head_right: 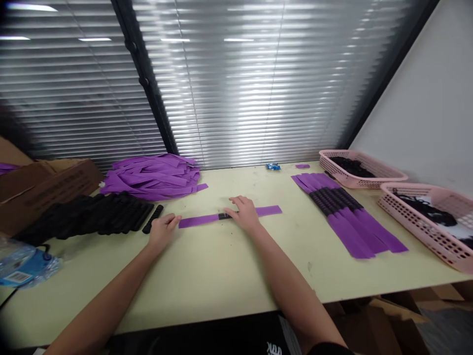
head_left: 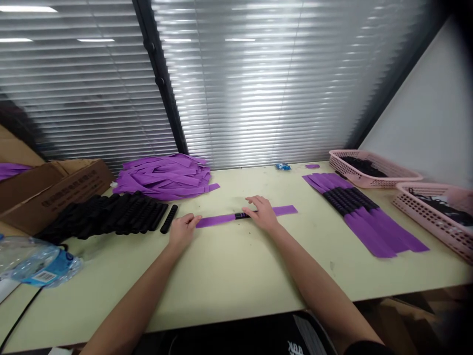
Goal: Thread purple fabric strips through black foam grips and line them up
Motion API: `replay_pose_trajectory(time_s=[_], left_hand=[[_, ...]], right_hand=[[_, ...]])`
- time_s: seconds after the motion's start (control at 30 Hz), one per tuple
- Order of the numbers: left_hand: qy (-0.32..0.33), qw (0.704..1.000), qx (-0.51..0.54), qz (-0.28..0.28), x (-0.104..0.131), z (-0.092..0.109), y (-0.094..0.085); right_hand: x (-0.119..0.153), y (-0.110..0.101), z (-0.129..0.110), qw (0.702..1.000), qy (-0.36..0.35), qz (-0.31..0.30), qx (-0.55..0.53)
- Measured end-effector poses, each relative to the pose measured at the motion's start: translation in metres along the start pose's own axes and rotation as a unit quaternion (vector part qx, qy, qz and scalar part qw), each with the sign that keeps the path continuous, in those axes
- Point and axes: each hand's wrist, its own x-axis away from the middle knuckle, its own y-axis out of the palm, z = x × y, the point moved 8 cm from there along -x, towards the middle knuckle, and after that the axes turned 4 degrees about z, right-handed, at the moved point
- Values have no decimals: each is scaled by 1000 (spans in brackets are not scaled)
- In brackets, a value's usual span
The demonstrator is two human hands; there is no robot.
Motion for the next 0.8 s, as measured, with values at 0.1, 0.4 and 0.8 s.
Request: replay_pose_trajectory(time_s=[0.1, 0.4, 0.8], left_hand=[[-6, 999, -28, -37, -1, -5, 5], [18, 999, -23, -15, -2, 5, 4], [162, 980, -83, -73, -2, 23, 24]], right_hand=[[-3, -18, 22, 995, 74, 54, -45], [12, -87, 114, 862, 318, 318, -234], [65, -145, 196, 558, 425, 523, -485]])
